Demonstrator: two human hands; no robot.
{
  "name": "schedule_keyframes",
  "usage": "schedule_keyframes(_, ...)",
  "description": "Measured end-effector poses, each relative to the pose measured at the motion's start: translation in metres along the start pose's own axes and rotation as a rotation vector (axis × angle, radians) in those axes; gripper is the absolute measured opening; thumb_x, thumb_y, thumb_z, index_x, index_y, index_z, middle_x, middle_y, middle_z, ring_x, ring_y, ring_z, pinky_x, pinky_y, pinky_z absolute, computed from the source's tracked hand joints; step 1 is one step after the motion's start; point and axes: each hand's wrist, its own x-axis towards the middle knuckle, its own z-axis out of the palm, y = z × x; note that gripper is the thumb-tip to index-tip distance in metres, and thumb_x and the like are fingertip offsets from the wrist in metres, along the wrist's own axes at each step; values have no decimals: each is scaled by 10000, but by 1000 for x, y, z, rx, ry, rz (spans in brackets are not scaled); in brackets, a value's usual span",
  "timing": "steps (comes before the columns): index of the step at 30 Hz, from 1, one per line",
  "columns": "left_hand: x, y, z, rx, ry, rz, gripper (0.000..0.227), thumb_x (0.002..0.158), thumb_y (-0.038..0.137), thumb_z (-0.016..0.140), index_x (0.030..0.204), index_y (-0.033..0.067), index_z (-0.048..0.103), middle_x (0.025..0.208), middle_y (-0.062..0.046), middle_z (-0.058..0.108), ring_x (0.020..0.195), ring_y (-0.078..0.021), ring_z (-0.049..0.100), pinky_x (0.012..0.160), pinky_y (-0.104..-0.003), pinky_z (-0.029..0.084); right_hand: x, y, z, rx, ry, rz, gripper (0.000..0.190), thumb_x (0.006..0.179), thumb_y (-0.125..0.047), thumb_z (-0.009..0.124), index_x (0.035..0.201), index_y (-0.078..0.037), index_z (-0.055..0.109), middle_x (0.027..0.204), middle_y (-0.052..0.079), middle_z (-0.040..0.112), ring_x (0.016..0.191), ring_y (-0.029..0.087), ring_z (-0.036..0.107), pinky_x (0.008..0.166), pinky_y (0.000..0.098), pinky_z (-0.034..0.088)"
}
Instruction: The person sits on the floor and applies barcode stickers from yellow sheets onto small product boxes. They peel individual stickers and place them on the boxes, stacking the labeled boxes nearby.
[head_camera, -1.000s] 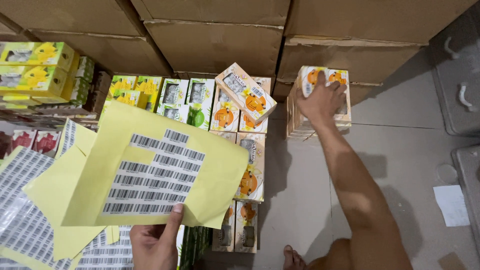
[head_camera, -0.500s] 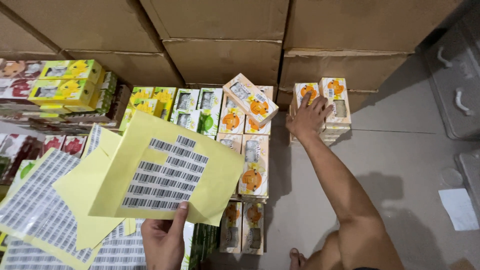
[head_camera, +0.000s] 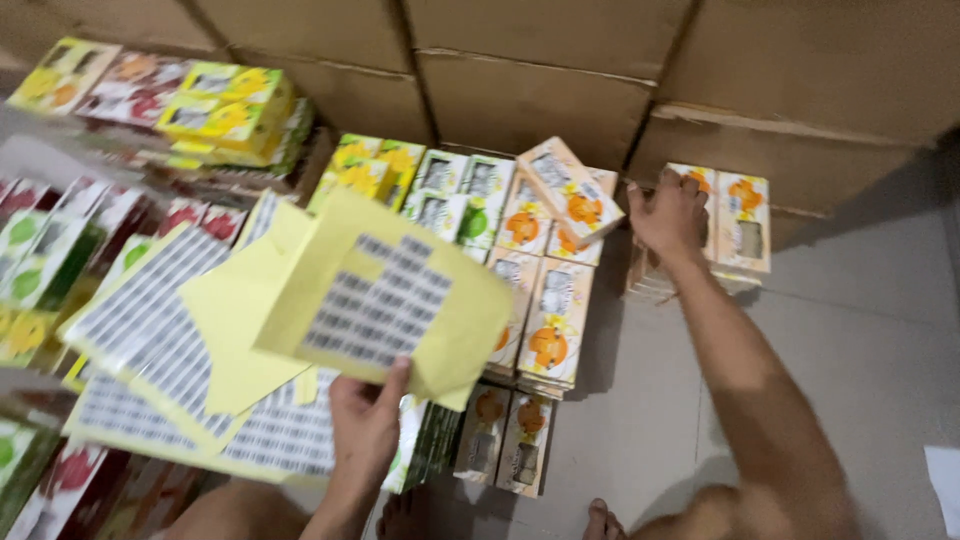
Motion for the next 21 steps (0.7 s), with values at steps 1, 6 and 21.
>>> schedule_keyframes(1, -1, 1, 0, -70, -43, 13, 249, 888, 191, 703, 990, -15, 799, 970, -137, 829, 882, -223, 772, 757, -341, 637, -2, -19, -24, 284, -54, -185, 553, 975, -439, 604, 1302, 7, 588, 1193, 259, 623, 1074, 398, 580, 891, 516, 453)
schedule_keyframes(6, -23, 18, -15, -167, -184, 6, 189, 917, 266, 672, 991, 101, 725, 956, -62, 772, 876, -190, 714, 802, -342, 616, -125, -135, -215, 596, -450, -621, 418, 1016, -299, 547, 1365, -76, 600, 1257, 121, 678, 1028, 231, 645, 848, 394, 556)
schedule_keyframes(21, -26, -5, -50, -583, -652, 34, 596, 1018, 443, 544, 1338, -60, 547, 1119, -258, 687, 1060, -390, 697, 1025, -634, 503, -281, -136, -244, 590, -74, -482, 351, 828, -149, 874, 1127, -43, 724, 1051, 150, 746, 1010, 343, 719, 930, 438, 539)
